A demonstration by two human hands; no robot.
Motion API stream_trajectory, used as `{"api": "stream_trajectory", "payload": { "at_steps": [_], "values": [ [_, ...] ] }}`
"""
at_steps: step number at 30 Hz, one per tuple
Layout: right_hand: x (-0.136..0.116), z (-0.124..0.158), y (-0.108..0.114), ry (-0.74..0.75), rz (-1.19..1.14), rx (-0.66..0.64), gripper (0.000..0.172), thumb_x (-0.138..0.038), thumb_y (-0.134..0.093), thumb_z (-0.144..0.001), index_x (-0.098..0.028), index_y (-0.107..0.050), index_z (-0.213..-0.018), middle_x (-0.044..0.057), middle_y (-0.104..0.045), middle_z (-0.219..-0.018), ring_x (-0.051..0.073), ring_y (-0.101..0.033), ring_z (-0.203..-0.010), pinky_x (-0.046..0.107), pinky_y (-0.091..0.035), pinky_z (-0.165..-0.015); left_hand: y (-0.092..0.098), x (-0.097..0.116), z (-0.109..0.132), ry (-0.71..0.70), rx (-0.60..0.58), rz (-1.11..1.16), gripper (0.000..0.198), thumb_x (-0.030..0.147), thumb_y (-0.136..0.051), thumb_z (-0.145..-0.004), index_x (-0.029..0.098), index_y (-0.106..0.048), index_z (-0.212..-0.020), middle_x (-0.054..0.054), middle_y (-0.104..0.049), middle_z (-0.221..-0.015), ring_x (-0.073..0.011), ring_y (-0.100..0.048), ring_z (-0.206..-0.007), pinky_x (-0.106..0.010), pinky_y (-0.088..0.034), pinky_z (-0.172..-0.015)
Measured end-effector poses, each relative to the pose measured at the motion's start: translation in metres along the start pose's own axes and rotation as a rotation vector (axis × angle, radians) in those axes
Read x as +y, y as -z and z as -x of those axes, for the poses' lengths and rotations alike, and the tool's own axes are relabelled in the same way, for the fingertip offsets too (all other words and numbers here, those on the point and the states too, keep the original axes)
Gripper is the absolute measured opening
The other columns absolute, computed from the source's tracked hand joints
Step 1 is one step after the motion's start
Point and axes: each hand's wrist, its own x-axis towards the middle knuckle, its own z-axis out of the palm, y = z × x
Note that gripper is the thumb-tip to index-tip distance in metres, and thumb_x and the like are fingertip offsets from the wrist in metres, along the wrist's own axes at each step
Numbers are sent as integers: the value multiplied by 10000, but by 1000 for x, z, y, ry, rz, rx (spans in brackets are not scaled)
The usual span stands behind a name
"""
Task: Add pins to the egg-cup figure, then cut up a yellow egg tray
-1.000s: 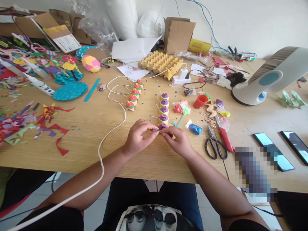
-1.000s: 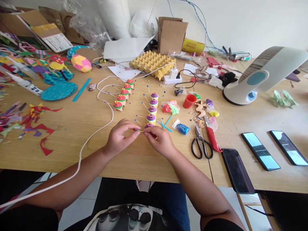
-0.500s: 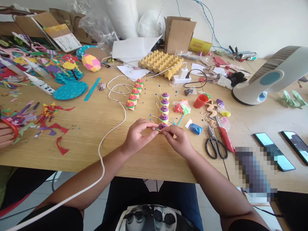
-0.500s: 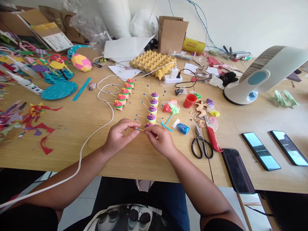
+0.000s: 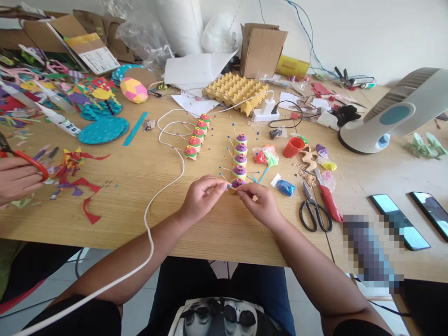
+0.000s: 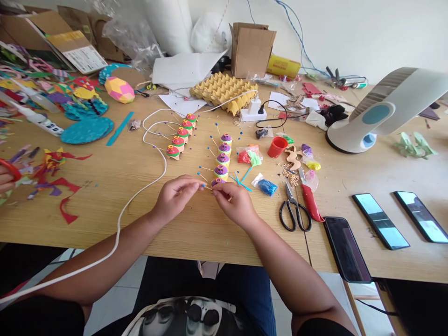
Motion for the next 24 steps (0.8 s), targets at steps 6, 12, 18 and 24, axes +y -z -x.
{"api": "stream_trajectory", "payload": {
  "at_steps": [6, 12, 18, 24],
  "values": [
    [-1, -1, 0, -42, -25, 8, 163, -270, -620, -934, -216, -772, -917, 31, -755, -792, 131, -600, -600, 254, -502, -567, -1, 1, 1, 88, 16, 64, 267, 385, -633, -984, 188, -778, -878, -46, -761, -845, -175, -698, -804, -298, -540, -738],
    [1, 0, -1, -67, -35, -19, 145, -271, -641, -921, -227, -780, -924, 36, -759, -829, 141, -618, -641, 276, -501, -615, -3, 1, 0, 14, -12, -79, 145, 263, -692, -930, 181, -756, -831, -24, -748, -815, -148, -668, -771, -281, -517, -756],
    [1, 1, -2, -121, -102, -27, 167, -374, -639, -946, -237, -734, -955, 25, -744, -790, 153, -652, -643, 291, -526, -619, 1, 4, 1, -17, 31, -18, 228, 316, -606, -1000, 191, -773, -1090, -65, -765, -995, -184, -693, -952, -313, -537, -859],
    [0, -3, 7, -214, -317, 145, 293, -531, -688, -904, -241, -650, -912, 41, -745, -882, 178, -698, -804, 318, -561, -744, 0, 8, 6, -217, 31, -166, 139, 241, -616, -977, 178, -738, -959, -44, -722, -887, -155, -650, -826, -292, -505, -783]
  ]
}}
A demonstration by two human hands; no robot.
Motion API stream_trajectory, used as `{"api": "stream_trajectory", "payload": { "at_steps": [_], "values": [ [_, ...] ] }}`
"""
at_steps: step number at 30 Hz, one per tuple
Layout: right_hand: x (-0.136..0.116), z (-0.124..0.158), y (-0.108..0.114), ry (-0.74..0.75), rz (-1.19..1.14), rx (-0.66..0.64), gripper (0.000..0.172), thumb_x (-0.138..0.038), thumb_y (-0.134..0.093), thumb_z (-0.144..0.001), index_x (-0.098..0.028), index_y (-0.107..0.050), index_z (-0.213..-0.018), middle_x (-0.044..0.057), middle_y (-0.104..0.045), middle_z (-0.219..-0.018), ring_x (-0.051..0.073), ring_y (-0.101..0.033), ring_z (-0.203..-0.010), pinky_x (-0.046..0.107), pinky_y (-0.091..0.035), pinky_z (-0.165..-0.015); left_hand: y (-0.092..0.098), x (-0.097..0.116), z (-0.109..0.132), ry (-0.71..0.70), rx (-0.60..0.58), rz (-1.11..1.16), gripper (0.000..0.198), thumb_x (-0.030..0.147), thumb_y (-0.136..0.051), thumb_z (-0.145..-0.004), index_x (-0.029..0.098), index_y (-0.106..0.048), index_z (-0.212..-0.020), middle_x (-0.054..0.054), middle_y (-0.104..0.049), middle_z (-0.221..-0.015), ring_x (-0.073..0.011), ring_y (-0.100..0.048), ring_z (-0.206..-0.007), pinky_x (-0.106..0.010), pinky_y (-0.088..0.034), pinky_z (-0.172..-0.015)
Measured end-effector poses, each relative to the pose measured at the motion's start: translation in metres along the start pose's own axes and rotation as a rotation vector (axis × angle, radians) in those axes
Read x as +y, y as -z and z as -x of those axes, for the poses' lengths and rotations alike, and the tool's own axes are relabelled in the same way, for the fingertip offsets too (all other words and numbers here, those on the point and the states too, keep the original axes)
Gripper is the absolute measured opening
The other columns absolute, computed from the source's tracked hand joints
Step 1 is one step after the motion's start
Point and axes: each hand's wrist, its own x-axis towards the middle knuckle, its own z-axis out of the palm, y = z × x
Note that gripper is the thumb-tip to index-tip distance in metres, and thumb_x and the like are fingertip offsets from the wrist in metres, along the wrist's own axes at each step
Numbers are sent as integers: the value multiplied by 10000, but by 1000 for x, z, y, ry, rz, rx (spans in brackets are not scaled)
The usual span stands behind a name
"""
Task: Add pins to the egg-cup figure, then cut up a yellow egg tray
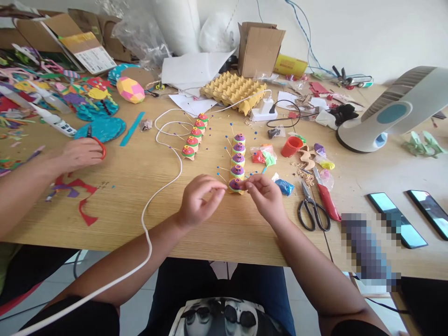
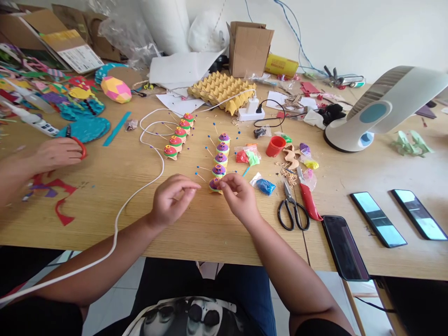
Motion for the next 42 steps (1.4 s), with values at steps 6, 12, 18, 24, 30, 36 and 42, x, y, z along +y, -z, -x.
{"api": "stream_trajectory", "payload": {
  "at_steps": [6, 12, 18, 24, 30, 36, 42],
  "values": [
    [-4, -6, 13, -38, -27, 206, 263, -484, -747, -841, -237, -658, -859, -7, -649, -794, 124, -531, -663, 268, -445, -620, -10, 5, 8, -163, -398, -92, 124, 273, -642, -959, 204, -713, -885, -9, -720, -862, -125, -674, -754, -247, -500, -699],
    [-5, -9, 14, -87, -66, 249, 282, -485, -790, -789, -228, -679, -824, -15, -634, -751, 119, -507, -642, 270, -425, -602, -11, 3, 14, -152, -373, -323, 205, 378, -641, -959, 200, -704, -1038, -64, -723, -1178, -172, -733, -882, -279, -550, -724],
    [-13, -6, 18, -143, -114, 285, 279, -490, -783, -786, -232, -693, -840, -21, -626, -732, 117, -528, -655, 268, -449, -627, -11, 8, 20, -80, -331, -610, 284, 432, -605, -974, 227, -693, -1150, -88, -631, -1430, -205, -741, -849, -315, -555, -619],
    [-11, 4, 20, -211, -132, 204, 289, -478, -818, -747, -220, -694, -792, -8, -655, -730, 123, -561, -649, 284, -488, -647, -14, 13, 23, -51, -388, -625, 350, 467, -617, -963, 238, -655, -1226, -111, -472, -1608, -222, -750, -868, -322, -559, -595],
    [8, 1, 14, -208, -75, 204, 292, -465, -826, -725, -223, -671, -780, -7, -674, -743, 124, -568, -641, 281, -478, -636, -16, 13, 24, -37, -408, -610, 365, 474, -640, -949, 236, -636, -1225, -130, -461, -1615, -245, -752, -898, -337, -568, -625],
    [20, -4, 15, -196, 21, 191, 296, -459, -845, -702, -230, -676, -783, -9, -676, -690, 144, -578, -624, 280, -446, -593, -18, 9, 25, -29, -427, -596, 362, 494, -641, -947, 222, -625, -1185, -154, -459, -1615, -250, -753, -853, -337, -543, -603],
    [22, -7, 18, -188, 90, 139, 245, -439, -819, -726, -240, -688, -781, -1, -696, -689, 154, -588, -615, 287, -427, -573, -18, 11, 23, -50, -397, -593, 313, 457, -645, -948, 215, -621, -1145, -142, -527, -1558, -218, -733, -837, -314, -499, -593]
  ]
}}
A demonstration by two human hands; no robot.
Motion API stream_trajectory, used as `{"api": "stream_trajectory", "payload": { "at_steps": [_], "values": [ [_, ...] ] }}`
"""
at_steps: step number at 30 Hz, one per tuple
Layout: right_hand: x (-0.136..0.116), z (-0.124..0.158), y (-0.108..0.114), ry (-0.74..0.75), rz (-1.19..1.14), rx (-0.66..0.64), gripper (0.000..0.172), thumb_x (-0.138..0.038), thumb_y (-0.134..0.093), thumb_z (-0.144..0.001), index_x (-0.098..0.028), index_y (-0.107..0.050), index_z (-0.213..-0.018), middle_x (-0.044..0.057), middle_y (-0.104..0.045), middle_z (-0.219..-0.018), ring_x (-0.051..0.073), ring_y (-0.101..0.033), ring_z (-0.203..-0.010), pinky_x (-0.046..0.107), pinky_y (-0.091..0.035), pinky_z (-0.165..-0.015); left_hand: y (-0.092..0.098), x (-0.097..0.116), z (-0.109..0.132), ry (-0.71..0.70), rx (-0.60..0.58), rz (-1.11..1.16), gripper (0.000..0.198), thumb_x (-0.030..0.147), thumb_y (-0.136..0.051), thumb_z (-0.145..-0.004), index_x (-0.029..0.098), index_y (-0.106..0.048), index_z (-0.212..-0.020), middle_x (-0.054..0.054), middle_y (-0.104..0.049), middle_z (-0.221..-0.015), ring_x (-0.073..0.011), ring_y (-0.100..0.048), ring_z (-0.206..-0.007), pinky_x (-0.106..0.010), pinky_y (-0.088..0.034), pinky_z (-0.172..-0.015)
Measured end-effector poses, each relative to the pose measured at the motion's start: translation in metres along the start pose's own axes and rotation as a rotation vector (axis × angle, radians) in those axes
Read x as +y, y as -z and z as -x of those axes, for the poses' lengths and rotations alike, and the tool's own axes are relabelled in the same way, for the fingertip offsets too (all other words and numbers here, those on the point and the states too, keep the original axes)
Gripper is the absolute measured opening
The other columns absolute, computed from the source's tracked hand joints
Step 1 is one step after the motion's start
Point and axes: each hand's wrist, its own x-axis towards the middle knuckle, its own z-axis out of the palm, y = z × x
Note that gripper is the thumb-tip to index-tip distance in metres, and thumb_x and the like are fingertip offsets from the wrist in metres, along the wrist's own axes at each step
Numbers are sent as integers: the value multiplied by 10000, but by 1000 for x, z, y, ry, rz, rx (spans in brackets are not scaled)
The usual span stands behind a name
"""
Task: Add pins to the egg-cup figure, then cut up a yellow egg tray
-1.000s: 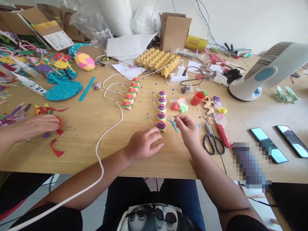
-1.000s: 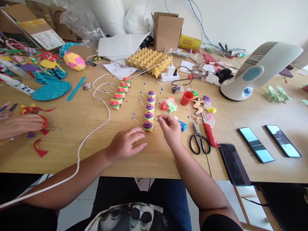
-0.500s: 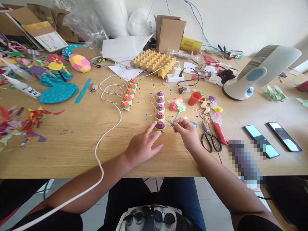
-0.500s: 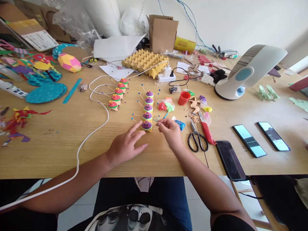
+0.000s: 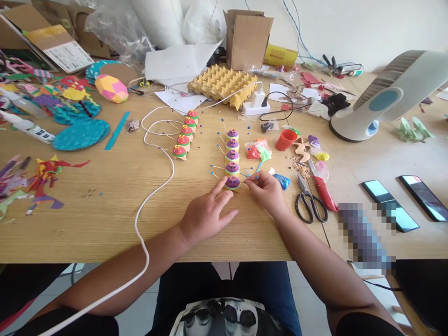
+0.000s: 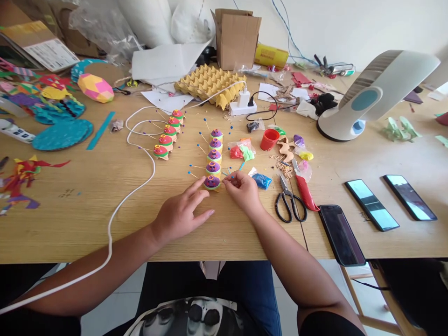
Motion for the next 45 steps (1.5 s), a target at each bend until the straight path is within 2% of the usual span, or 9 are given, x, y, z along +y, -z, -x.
{"api": "stream_trajectory", "payload": {
  "at_steps": [2, 4, 6, 8, 10, 15, 20, 27, 45],
  "values": [
    [0, 1, 0, 5, 5, -3, 226, -426, -808, -736, -241, -687, -784, 1, -696, -693, 154, -587, -613, 291, -424, -576, 5, -2, -1, 1, 76, 18, 244, 425, -629, -957, 208, -628, -1069, -125, -657, -1379, -197, -715, -827, -298, -475, -598],
    [0, 1, 0, 11, 3, 2, 214, -414, -798, -744, -239, -681, -783, 3, -694, -698, 154, -587, -615, 292, -423, -581, 11, -7, -3, 19, 121, 62, 203, 411, -623, -950, 209, -626, -937, -79, -731, -1053, -187, -688, -798, -295, -460, -621],
    [0, 2, 1, 14, -3, 7, 210, -409, -788, -750, -236, -673, -784, 5, -697, -708, 152, -590, -621, 289, -427, -584, 14, -15, -5, 87, 40, 103, 230, 385, -625, -942, 217, -582, -792, -21, -692, -829, -171, -643, -724, -298, -435, -627],
    [0, 1, 2, 14, -9, 11, 214, -415, -778, -752, -234, -668, -786, 7, -701, -717, 151, -592, -627, 285, -431, -583, 15, -24, -7, 223, -84, 97, 259, 421, -707, -883, 223, -579, -773, 9, -676, -778, -165, -612, -669, -299, -381, -574],
    [1, -1, 3, 12, -10, 10, 226, -425, -778, -744, -232, -667, -784, 10, -705, -723, 151, -594, -635, 281, -434, -581, 12, -33, -9, 286, -156, 109, 268, 436, -774, -825, 230, -604, -822, 14, -688, -820, -180, -626, -715, -301, -392, -586],
    [3, -4, 4, 1, -2, -8, 241, -434, -791, -734, -229, -672, -776, -3, -685, -680, 144, -572, -612, 269, -404, -554, -2, -46, -16, 283, -62, 153, 433, 393, -848, -766, 242, -667, -1129, -29, -699, -993, -251, -638, -967, -364, -497, -835],
    [0, -3, 4, -1, 4, -21, 233, -428, -790, -745, -231, -672, -784, -12, -675, -682, 143, -574, -621, 270, -413, -568, -15, -52, -24, 277, 43, 199, 520, 379, -879, -732, 250, -696, -1201, -66, -672, -1102, -288, -588, -1096, -423, -478, -995],
    [3, -5, 3, -5, 11, -40, 216, -422, -766, -746, -231, -673, -784, 4, -700, -711, 150, -591, -630, 279, -437, -585, -26, -55, -30, 288, 28, 208, 550, 429, -920, -679, 299, -741, -1182, -66, -613, -1143, -290, -555, -1128, -437, -462, -1020],
    [9, -8, 2, -15, 31, -55, 167, -375, -747, -745, -232, -667, -775, 10, -727, -730, 152, -599, -624, 283, -438, -581, -33, -58, -30, 287, 27, 142, 539, 511, -888, -720, 357, -753, -1219, -66, -615, -1153, -290, -559, -1110, -438, -460, -1004]
  ]
}}
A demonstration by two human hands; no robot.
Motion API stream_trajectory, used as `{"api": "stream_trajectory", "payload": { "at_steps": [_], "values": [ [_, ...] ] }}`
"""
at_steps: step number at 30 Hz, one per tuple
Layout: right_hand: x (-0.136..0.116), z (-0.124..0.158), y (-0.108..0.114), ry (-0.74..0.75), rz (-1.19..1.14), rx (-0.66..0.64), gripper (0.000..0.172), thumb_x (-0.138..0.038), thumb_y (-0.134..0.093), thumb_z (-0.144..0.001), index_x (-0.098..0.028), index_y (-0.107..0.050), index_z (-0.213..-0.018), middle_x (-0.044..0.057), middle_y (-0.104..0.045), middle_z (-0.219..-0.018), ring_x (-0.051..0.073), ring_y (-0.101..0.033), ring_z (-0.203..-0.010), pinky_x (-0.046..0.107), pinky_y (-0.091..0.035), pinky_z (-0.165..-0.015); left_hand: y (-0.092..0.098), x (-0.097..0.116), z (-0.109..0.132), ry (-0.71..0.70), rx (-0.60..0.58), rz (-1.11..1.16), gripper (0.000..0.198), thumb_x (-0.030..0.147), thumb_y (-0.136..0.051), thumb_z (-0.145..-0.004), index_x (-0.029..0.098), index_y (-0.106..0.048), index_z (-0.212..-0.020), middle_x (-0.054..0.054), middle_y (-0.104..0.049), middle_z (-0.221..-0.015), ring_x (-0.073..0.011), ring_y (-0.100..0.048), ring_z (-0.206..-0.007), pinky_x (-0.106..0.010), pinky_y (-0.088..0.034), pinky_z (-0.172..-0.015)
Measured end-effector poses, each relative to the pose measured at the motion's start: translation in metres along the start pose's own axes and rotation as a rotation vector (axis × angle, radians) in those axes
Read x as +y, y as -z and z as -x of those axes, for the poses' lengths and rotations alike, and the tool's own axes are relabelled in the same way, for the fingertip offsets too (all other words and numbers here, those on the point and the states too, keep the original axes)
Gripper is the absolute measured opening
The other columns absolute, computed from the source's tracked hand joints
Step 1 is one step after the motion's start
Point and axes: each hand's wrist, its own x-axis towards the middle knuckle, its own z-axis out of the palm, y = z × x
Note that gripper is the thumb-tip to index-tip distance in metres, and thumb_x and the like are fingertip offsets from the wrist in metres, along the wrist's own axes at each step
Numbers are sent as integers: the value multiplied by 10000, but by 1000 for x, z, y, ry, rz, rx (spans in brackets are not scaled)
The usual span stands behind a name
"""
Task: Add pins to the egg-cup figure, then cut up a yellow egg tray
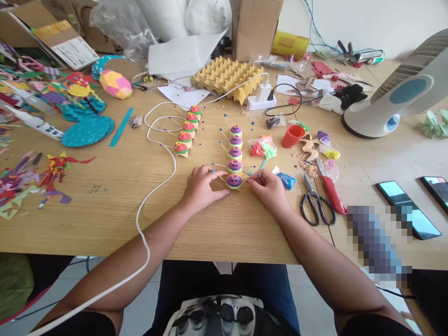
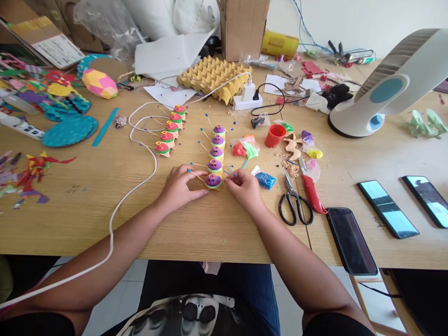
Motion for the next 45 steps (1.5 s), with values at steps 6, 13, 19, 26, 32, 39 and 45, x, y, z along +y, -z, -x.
{"api": "stream_trajectory", "payload": {
  "at_steps": [6, 13, 19, 26, 32, 39, 45],
  "values": [
    [-1, 0, 0, 3, 20, -6, 174, -384, -741, -746, -233, -656, -767, 5, -710, -708, 148, -582, -610, 286, -426, -581, 1, 2, 0, 1, 0, -2, 502, 493, -886, -729, 353, -765, -1196, -69, -616, -1162, -291, -564, -1112, -444, -461, -1010],
    [-4, 3, -2, 20, 61, 4, 148, -358, -718, -757, -225, -654, -749, 7, -684, -682, 147, -553, -602, 284, -407, -565, 1, 2, 0, 3, 6, 0, 484, 487, -886, -735, 353, -773, -1187, -68, -618, -1166, -289, -566, -1119, -440, -460, -1017],
    [-5, 3, -5, 38, 69, 0, 135, -347, -698, -759, -226, -646, -731, 5, -672, -672, 148, -554, -606, 283, -425, -574, 0, 2, 0, 20, 2, -18, 479, 491, -885, -736, 359, -777, -1184, -61, -619, -1164, -284, -569, -1110, -426, -458, -1000],
    [-2, 1, -3, 30, 47, -18, 147, -365, -715, -749, -232, -651, -751, 2, -686, -687, 151, -579, -622, 272, -439, -566, -1, 2, 0, 15, 7, -18, 475, 483, -889, -736, 362, -779, -1182, -59, -619, -1167, -285, -570, -1112, -423, -461, -1001],
    [-2, -1, -2, 28, 2, -55, 212, -419, -722, -757, -231, -656, -829, 19, -731, -774, 167, -647, -677, 288, -492, -611, 0, 2, 0, 2, 9, -20, 474, 469, -896, -732, 357, -781, -1178, -56, -625, -1158, -280, -581, -1097, -421, -466, -995],
    [-2, 0, -2, 25, 4, -54, 189, -401, -738, -754, -233, -661, -797, 3, -709, -728, 150, -608, -641, 269, -453, -572, -1, 2, 1, -6, 21, -18, 475, 468, -896, -734, 360, -779, -1181, -55, -626, -1159, -280, -577, -1106, -420, -463, -999],
    [0, 0, -2, 20, 13, -23, 168, -383, -712, -761, -239, -627, -776, 1, -684, -703, 151, -593, -621, 278, -428, -571, -1, 2, 0, -8, 18, -20, 472, 472, -892, -736, 358, -779, -1180, -58, -631, -1162, -278, -578, -1099, -419, -465, -990]
  ]
}}
